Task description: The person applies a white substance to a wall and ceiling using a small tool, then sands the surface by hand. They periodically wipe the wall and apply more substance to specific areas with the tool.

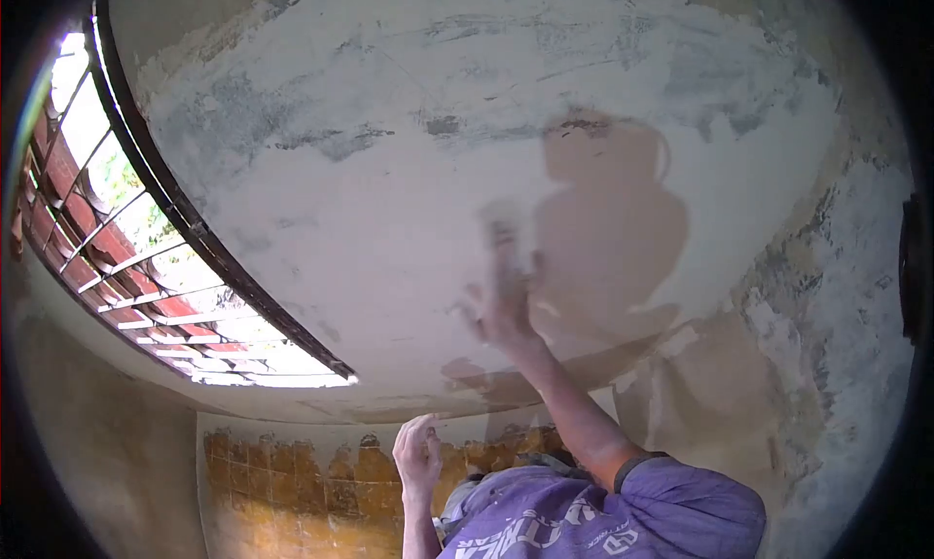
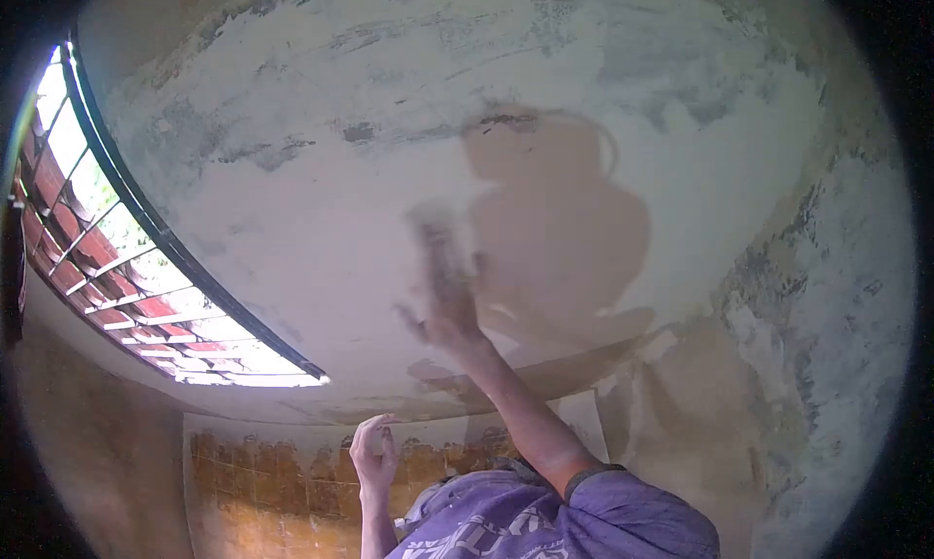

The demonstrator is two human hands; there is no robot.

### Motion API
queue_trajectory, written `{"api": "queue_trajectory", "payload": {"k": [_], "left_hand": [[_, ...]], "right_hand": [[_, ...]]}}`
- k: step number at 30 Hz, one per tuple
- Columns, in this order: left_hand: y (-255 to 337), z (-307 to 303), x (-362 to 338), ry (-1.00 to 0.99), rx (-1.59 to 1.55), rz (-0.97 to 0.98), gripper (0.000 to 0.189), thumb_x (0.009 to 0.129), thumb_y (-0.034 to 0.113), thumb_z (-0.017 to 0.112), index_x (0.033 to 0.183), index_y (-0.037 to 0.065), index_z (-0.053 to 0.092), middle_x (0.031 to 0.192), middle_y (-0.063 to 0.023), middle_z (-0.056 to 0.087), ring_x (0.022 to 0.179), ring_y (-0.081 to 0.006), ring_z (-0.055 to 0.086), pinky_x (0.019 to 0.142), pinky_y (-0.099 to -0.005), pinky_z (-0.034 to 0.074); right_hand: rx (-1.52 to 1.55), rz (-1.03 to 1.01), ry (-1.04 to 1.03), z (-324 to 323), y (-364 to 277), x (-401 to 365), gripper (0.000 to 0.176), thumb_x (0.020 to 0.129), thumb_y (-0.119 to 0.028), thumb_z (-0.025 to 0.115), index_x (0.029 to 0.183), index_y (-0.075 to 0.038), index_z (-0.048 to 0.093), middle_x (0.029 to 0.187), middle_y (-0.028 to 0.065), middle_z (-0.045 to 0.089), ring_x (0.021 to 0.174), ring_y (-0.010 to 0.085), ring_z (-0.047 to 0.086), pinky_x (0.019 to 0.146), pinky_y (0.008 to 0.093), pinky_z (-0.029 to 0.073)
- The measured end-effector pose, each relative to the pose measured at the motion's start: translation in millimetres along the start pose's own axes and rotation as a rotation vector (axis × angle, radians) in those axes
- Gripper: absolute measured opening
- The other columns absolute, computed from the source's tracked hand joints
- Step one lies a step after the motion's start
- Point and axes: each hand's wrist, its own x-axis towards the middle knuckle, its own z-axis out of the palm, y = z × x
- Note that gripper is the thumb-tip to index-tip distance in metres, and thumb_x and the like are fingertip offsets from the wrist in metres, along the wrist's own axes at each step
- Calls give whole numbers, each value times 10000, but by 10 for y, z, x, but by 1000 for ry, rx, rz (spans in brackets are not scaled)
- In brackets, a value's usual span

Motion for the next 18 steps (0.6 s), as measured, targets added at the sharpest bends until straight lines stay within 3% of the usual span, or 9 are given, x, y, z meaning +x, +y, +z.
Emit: {"api": "queue_trajectory", "payload": {"k": [3,5,9,11,13,14,16,18], "left_hand": [[49,-92,-53,-26,-28,-26,310,774,-70,582,1067,23,622,1031,-143,687,953,-339,654,841,-398,523],[17,-127,-89,-31,-28,-41,293,783,-65,581,1059,21,628,1024,-144,688,948,-337,657,847,-394,522],[-111,-128,-233,-27,-13,-83,233,825,-65,560,1028,10,646,995,-142,698,917,-289,668,834,-360,516],[-87,-68,-213,-17,-61,-90,211,839,-65,553,1012,5,653,986,-138,702,892,-257,669,818,-339,511],[23,53,-67,4,-142,-72,193,841,-64,560,992,3,659,985,-135,702,866,-234,665,799,-323,508],[90,102,4,-32,-166,-58,204,831,-74,558,990,4,660,985,-143,699,885,-254,666,809,-338,511],[266,237,139,-96,-212,-24,228,810,-95,555,984,6,662,984,-158,693,922,-295,668,828,-366,518],[342,333,188,-205,-221,7,261,770,-115,566,979,8,660,989,-154,696,913,-291,665,812,-365,522]], "right_hand": [[-324,-220,-136,-4,98,-120,868,873,-519,579,1556,-147,194,1599,112,228,1468,299,221,1080,708,76],[-252,-127,12,-138,532,-220,778,883,-525,561,1542,-248,254,1591,36,270,1459,273,241,1095,660,150],[-547,183,400,-1102,1143,-20,756,994,-438,427,1528,13,137,1559,199,263,1441,290,258,1116,546,201],[-294,499,563,-1118,1434,-148,752,1012,-396,400,1508,75,88,1536,256,257,1434,306,261,1117,549,176],[-386,585,505,-1018,1631,-380,731,1025,-357,376,1505,88,51,1519,298,243,1418,347,268,1117,565,149],[-55,706,542,-949,1270,-206,764,1011,-381,407,1512,72,51,1519,295,248,1413,365,273,1127,564,136],[-126,410,373,-571,843,-244,848,949,-446,512,1534,7,97,1512,260,292,1376,372,354,1144,581,128],[-360,-28,-12,-637,600,-352,983,833,-403,677,1534,-11,110,1512,262,288,1281,358,438,1116,550,178]]}}
